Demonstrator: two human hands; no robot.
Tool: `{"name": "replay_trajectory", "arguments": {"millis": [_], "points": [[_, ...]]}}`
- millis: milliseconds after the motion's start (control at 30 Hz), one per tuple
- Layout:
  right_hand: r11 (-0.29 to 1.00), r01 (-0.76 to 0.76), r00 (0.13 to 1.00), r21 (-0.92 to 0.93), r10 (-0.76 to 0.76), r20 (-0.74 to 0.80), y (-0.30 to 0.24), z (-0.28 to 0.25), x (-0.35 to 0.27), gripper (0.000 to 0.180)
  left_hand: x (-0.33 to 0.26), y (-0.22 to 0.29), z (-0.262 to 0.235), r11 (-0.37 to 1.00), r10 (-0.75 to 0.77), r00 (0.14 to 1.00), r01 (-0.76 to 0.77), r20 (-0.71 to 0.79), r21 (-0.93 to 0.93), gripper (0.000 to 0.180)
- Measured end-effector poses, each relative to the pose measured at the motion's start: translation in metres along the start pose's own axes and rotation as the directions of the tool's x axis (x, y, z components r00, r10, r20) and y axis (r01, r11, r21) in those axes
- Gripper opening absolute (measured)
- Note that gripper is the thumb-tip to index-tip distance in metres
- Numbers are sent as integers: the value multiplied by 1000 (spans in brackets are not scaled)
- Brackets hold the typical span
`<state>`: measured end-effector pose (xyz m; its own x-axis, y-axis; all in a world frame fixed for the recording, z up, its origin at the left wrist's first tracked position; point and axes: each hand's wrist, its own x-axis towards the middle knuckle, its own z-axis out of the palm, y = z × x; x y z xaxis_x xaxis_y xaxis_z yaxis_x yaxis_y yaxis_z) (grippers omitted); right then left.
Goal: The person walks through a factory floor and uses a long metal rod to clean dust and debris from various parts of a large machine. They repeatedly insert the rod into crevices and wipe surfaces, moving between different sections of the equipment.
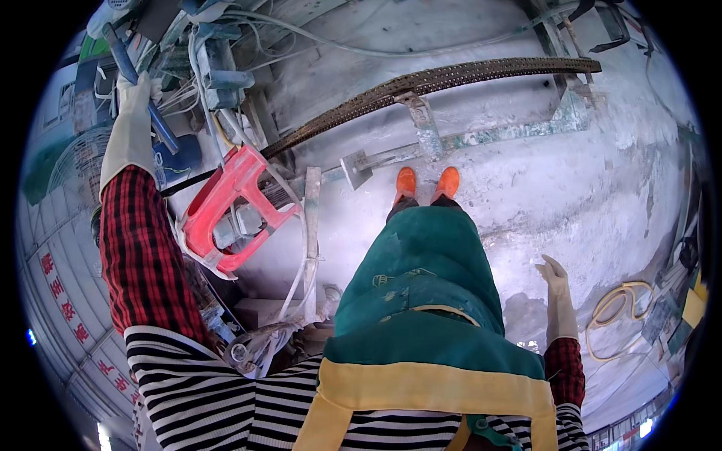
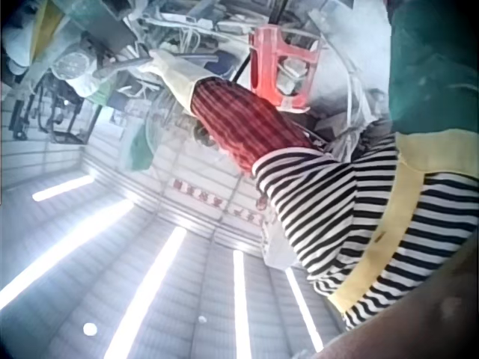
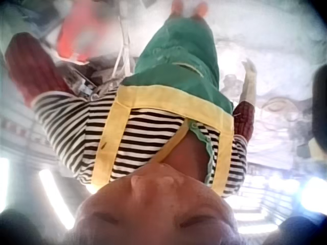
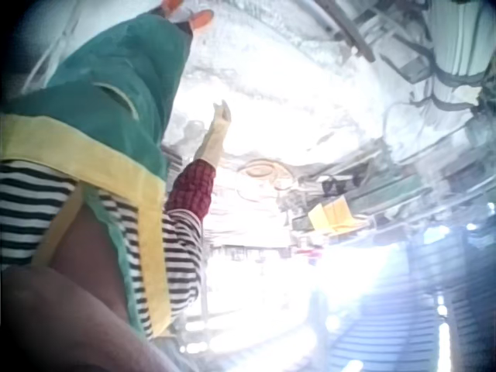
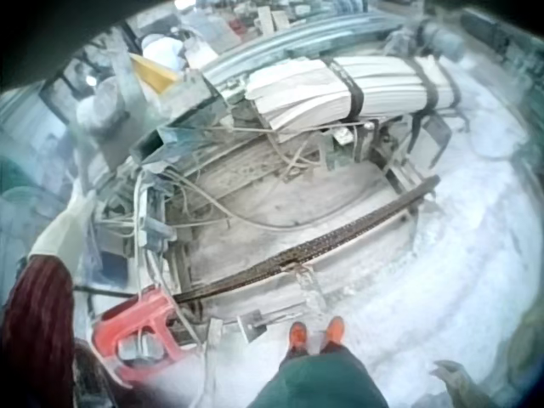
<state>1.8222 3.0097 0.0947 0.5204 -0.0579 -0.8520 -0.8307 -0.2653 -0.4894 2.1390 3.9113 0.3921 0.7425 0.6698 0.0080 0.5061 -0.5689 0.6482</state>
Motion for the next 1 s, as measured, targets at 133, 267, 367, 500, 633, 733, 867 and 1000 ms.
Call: {"name": "replay_trajectory", "arguments": {"millis": [133, 267, 367, 500, 633, 733, 867, 1000], "points": [[997, 57, 996, -53, -53, 69, -55, 33, -6, 38, 3, -8, -1, 999, -33, 999, 34, -22, 12, 36], [990, 128, 989, -61, -123, 80, -66, 32, 5, 35, 12, -13, 0, 1000, -29, 999, 29, -35, 2, 38], [986, 159, 986, -51, -156, 62, -67, 26, 11, 35, 26, -29, -10, 999, -25, 1000, 26, -15, 26, 40], [985, 170, 985, -11, -170, 3, -57, 16, 14, 37, 29, -38, -8, 998, 17, 998, -14, -57, 68, 43], [985, 172, 985, 1, -172, 14, -35, 16, 0, 38, 41, -54, -10, 999, 3, 998, -1, -61, 33, 45], [994, 91, 993, -63, -85, 81, -23, 17, -9, 38, 46, -57, -8, 998, 19, 998, -16, -65, 53, 45], [993, 101, 995, -64, -100, 11, -25, 16, -15, 38, 32, -47, 0, 998, -4, 997, 10, -82, 66, 47], [990, 130, 991, -50, -131, -31, -46, 15, -42, 38, 26, -38, 5, 1000, -16, 998, 16, -62, 8, 48]]}}
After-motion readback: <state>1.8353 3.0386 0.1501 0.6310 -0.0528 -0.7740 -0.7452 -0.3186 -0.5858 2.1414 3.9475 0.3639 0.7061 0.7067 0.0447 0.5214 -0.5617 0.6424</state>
